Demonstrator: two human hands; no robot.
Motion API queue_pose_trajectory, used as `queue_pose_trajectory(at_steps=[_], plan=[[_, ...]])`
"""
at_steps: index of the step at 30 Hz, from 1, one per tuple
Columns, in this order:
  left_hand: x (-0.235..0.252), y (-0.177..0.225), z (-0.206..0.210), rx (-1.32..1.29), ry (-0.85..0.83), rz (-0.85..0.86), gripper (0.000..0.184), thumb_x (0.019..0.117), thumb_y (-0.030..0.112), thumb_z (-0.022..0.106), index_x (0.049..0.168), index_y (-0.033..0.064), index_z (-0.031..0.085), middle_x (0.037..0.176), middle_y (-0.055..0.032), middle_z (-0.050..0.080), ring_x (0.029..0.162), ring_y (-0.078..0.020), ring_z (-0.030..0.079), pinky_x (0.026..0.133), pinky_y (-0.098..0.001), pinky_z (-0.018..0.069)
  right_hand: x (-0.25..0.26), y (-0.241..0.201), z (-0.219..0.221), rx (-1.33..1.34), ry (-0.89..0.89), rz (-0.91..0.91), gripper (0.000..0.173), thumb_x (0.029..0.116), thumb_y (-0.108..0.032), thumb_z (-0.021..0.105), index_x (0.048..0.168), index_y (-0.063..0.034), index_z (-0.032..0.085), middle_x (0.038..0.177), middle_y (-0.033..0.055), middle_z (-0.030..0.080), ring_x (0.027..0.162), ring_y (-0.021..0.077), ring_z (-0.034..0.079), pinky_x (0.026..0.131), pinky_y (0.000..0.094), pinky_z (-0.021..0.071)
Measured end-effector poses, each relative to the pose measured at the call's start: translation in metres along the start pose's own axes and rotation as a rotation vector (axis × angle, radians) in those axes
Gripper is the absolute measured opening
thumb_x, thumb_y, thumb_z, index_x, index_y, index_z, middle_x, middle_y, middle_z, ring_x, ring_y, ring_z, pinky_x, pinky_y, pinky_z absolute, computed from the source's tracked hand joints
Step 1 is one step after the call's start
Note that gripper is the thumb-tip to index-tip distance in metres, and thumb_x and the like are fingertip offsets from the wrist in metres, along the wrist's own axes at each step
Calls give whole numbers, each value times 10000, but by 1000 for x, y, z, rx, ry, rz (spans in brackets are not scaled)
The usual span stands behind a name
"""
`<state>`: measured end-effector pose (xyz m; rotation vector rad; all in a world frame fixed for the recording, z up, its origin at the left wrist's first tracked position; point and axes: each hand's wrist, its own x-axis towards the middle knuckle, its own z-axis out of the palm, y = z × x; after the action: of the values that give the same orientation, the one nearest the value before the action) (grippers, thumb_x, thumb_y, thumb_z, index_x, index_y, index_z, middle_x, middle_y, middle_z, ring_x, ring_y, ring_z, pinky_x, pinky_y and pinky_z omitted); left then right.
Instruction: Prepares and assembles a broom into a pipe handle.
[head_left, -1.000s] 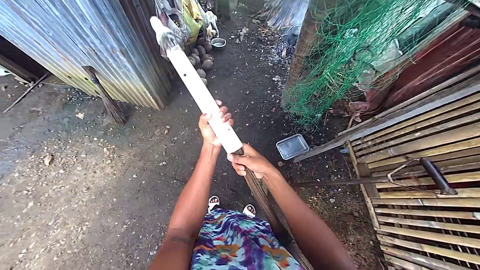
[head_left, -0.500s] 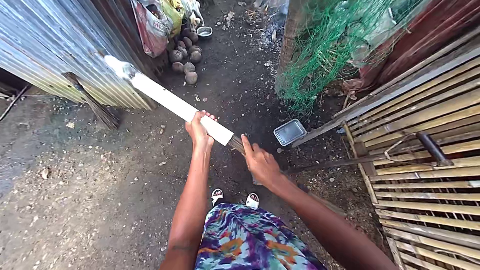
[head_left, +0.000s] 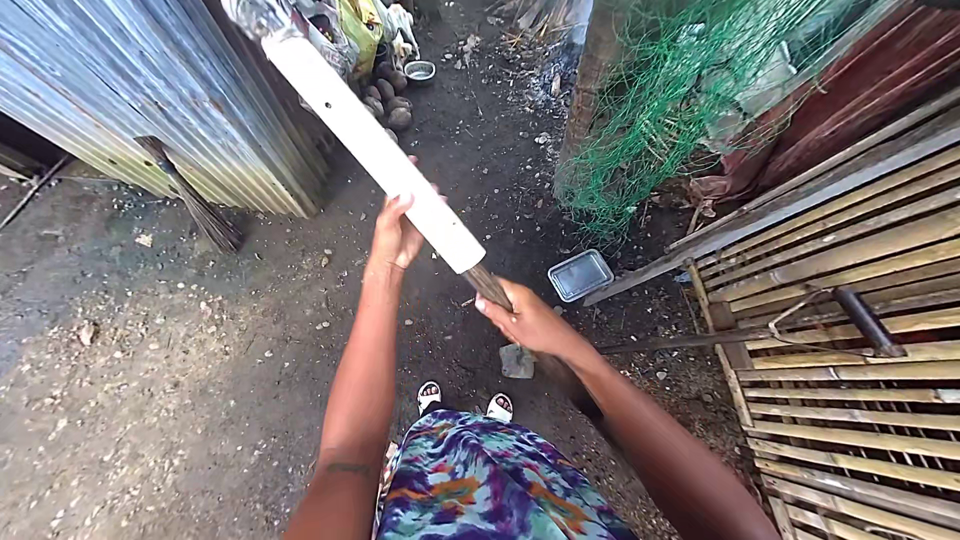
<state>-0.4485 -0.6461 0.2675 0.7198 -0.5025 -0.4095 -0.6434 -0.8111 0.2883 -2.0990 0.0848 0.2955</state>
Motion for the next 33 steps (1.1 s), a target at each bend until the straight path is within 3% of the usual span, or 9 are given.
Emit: queue_pose_trajectory(at_steps=[3, 6, 12, 15, 18, 22, 25, 28, 33], plan=[[1, 22, 20, 206, 360, -93, 524, 993, 139, 498, 1477, 147, 296, 1114, -124, 660, 923, -226, 706, 818, -395, 605, 12, -8, 5, -539, 151, 168, 426, 1095, -359, 451, 1360, -35, 534, 1031, 231, 703, 1015, 411, 699, 885, 563, 540], [12, 12, 42, 67, 599, -89, 222, 1051, 252, 538, 1219, 109, 512, 853, -85, 657, 734, -211, 689, 707, -386, 619, 22, -6, 13, -475, -2, 176, 420, 1096, -344, 451, 1357, -19, 506, 1046, 234, 684, 1008, 399, 691, 888, 547, 541], [26, -15, 4, -798, -450, 50, 668, 733, 511, 812, 1199, 74, 616, 750, -42, 677, 606, -154, 668, 556, -278, 569, 11, -3, 12, 592, -528, 22, 150, 1082, -245, 481, 1139, -108, 504, 622, -83, 412, 439, 9, 426, 420, 172, 427], [15, -5, -4, -352, -94, 30, 721, 816, 562, 748, 1389, 155, 586, 1005, -121, 733, 826, -240, 726, 724, -383, 628, 10, -6, -4, 155, -209, 17, 269, 1080, -313, 498, 1210, -82, 541, 696, 5, 474, 506, 94, 484, 484, 253, 464], [4, 9, 7, 192, 438, -99, 472, 1089, 389, 451, 1468, 119, 368, 1106, -127, 674, 936, -251, 714, 811, -425, 621, 10, -14, -9, -478, 45, 158, 425, 1093, -352, 453, 1384, -50, 522, 1037, 227, 694, 991, 393, 693, 876, 552, 542], [16, 0, 33, 161, 744, -53, 317, 1031, 219, 595, 1282, 88, 454, 838, -90, 641, 695, -214, 685, 676, -393, 624, 20, -17, 2, -526, -71, 224, 427, 1103, -323, 424, 1419, -38, 462, 1117, 250, 676, 1068, 422, 677, 903, 572, 534], [20, 3, 21, -33, 310, -6, 125, 1026, 208, 511, 1110, 121, 540, 709, -16, 622, 591, -134, 636, 584, -294, 584, 22, -9, 1, 102, -316, 106, 303, 1107, -327, 444, 1266, -74, 493, 748, 58, 483, 538, 144, 503, 499, 280, 469], [38, -9, -5, -742, -292, 15, 439, 791, 302, 773, 1099, 45, 596, 789, -51, 651, 649, -150, 661, 581, -257, 560, 14, -4, -3, 904, -637, 53, 230, 1112, -317, 366, 1161, -130, 493, 624, -84, 437, 415, -22, 425, 396, 135, 430], [29, 3, -14, -176, 123, 7, 489, 991, 455, 472, 1325, 116, 583, 1062, -119, 694, 857, -236, 695, 753, -395, 604, 4, -15, -16, 17, -25, -22, 448, 1119, -369, 382, 1493, -122, 397, 905, 95, 615, 635, 173, 610, 603, 329, 550]])
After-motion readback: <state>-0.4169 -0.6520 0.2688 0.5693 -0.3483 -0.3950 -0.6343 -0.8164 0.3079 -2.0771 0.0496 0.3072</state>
